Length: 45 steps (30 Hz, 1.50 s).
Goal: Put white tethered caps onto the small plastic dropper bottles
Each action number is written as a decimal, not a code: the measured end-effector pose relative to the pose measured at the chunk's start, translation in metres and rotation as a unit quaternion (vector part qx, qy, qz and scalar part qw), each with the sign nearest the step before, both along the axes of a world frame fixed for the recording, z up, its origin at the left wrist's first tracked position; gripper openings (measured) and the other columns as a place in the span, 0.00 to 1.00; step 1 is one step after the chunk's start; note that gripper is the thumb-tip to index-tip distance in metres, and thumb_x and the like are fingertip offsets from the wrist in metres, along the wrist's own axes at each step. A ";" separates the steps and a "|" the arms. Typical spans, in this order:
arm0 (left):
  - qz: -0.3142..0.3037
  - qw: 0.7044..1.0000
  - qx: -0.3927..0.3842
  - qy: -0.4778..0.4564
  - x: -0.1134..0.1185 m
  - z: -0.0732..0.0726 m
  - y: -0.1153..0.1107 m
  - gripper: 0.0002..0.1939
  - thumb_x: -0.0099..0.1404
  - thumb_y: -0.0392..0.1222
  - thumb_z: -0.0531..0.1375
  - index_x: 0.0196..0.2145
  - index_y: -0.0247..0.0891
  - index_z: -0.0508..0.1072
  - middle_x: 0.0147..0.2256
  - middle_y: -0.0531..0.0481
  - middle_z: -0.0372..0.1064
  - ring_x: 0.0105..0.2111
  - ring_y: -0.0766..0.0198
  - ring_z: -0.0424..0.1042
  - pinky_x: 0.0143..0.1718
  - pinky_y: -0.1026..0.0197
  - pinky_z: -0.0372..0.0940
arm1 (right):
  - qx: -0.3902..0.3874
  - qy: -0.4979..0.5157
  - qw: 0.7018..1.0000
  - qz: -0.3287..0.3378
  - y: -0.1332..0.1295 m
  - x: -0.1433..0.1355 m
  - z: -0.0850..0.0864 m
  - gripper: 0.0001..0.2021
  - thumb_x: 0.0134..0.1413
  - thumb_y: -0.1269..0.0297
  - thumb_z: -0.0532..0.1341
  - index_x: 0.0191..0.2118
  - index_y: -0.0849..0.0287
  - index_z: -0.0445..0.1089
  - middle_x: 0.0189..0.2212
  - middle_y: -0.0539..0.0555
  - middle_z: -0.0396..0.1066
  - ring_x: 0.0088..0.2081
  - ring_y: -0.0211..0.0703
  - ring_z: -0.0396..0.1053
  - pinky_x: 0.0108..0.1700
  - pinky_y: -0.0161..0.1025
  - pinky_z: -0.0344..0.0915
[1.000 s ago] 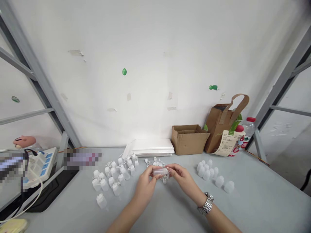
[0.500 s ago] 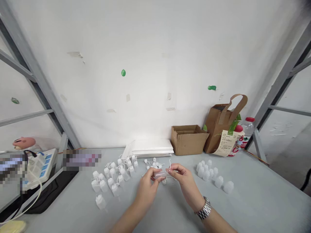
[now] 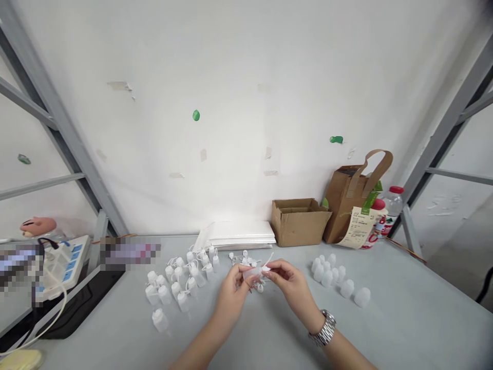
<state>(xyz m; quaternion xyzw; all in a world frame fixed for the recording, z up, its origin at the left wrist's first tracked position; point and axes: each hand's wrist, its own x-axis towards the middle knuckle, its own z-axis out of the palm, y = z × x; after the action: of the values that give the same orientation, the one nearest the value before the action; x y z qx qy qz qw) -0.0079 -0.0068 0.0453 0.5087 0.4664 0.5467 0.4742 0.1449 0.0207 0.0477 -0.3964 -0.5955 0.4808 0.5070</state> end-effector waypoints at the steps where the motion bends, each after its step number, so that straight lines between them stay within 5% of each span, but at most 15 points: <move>1: -0.006 1.000 -0.002 0.001 0.000 0.000 0.000 0.10 0.54 0.45 0.59 0.31 0.37 0.65 0.26 0.52 0.69 0.27 0.63 0.66 0.32 0.61 0.60 | 0.007 -0.023 1.000 -0.002 0.000 0.001 0.000 0.13 0.43 0.54 0.64 0.28 0.59 0.70 0.27 0.52 0.69 0.31 0.42 0.66 0.34 0.37 0.62; 6: -0.016 0.999 0.001 0.037 -0.001 0.000 -0.002 0.10 0.54 0.44 0.59 0.32 0.38 0.65 0.29 0.50 0.70 0.32 0.61 0.67 0.36 0.59 0.59 | 0.020 -0.131 0.991 0.008 0.001 0.002 0.001 0.19 0.53 0.51 0.55 0.19 0.59 0.63 0.16 0.48 0.62 0.21 0.37 0.60 0.27 0.34 0.57; 12: -0.026 1.000 0.008 0.014 -0.001 0.000 0.000 0.10 0.56 0.47 0.57 0.31 0.37 0.63 0.25 0.51 0.68 0.26 0.65 0.64 0.30 0.61 0.59 | 0.088 -0.144 0.983 0.066 0.001 0.011 0.011 0.10 0.53 0.58 0.58 0.37 0.57 0.66 0.29 0.50 0.68 0.31 0.40 0.64 0.35 0.35 0.60; 23: -0.022 0.992 0.011 0.127 -0.002 0.006 -0.005 0.07 0.56 0.44 0.57 0.30 0.38 0.65 0.27 0.51 0.70 0.28 0.63 0.66 0.30 0.62 0.58 | 0.002 -0.194 0.974 0.117 0.000 0.007 0.007 0.21 0.60 0.50 0.46 0.23 0.58 0.58 0.17 0.46 0.59 0.21 0.35 0.57 0.28 0.33 0.56; 28: -0.060 0.997 -0.021 0.043 -0.002 0.008 -0.001 0.11 0.56 0.49 0.56 0.29 0.38 0.63 0.23 0.51 0.67 0.24 0.65 0.64 0.25 0.64 0.58 | 0.103 -0.219 0.965 0.104 -0.003 0.013 0.017 0.13 0.59 0.54 0.50 0.35 0.57 0.64 0.29 0.50 0.66 0.31 0.39 0.61 0.35 0.35 0.59; 31: -0.061 0.996 -0.021 0.055 -0.002 0.009 -0.001 0.10 0.55 0.47 0.58 0.29 0.38 0.63 0.23 0.52 0.68 0.25 0.64 0.64 0.26 0.64 0.57 | 0.129 -0.235 0.959 0.089 -0.006 0.013 0.017 0.14 0.59 0.54 0.48 0.32 0.57 0.64 0.26 0.49 0.64 0.29 0.39 0.60 0.34 0.36 0.57; 34: -0.027 0.991 0.011 0.129 -0.003 0.007 -0.003 0.07 0.54 0.43 0.59 0.29 0.40 0.66 0.26 0.51 0.70 0.28 0.61 0.65 0.31 0.62 0.58 | 0.070 -0.186 0.976 0.089 -0.006 0.008 0.010 0.18 0.58 0.50 0.48 0.24 0.57 0.60 0.19 0.46 0.59 0.23 0.36 0.55 0.28 0.34 0.54; 39: 0.018 0.970 0.091 0.226 -0.007 0.000 -0.005 0.06 0.54 0.41 0.59 0.32 0.42 0.71 0.31 0.48 0.70 0.32 0.57 0.66 0.38 0.57 0.58 | -0.154 -0.057 0.976 0.145 -0.001 0.001 0.002 0.25 0.50 0.41 0.51 0.17 0.58 0.57 0.07 0.41 0.47 0.12 0.30 0.41 0.17 0.33 0.39; 42: 0.014 0.976 0.075 0.205 -0.004 0.001 -0.006 0.07 0.55 0.44 0.59 0.32 0.41 0.70 0.31 0.48 0.70 0.31 0.58 0.66 0.36 0.58 0.58 | -0.197 -0.011 0.964 0.180 0.001 0.003 0.006 0.26 0.47 0.40 0.53 0.18 0.59 0.61 0.06 0.42 0.51 0.11 0.29 0.42 0.17 0.32 0.38; 45: -0.027 0.996 -0.003 0.090 0.001 0.004 -0.006 0.12 0.57 0.52 0.55 0.27 0.39 0.66 0.22 0.52 0.67 0.24 0.63 0.64 0.28 0.62 0.57 | -0.191 0.010 0.971 0.146 0.003 0.009 0.012 0.25 0.45 0.40 0.55 0.20 0.61 0.64 0.10 0.45 0.58 0.13 0.31 0.52 0.18 0.31 0.47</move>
<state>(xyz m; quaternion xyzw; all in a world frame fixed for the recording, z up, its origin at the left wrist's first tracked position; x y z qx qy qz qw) -0.0072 -0.0127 0.0496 0.5671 0.4950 0.4840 0.4463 0.1540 0.0241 0.0597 -0.3901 -0.5391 0.6583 0.3519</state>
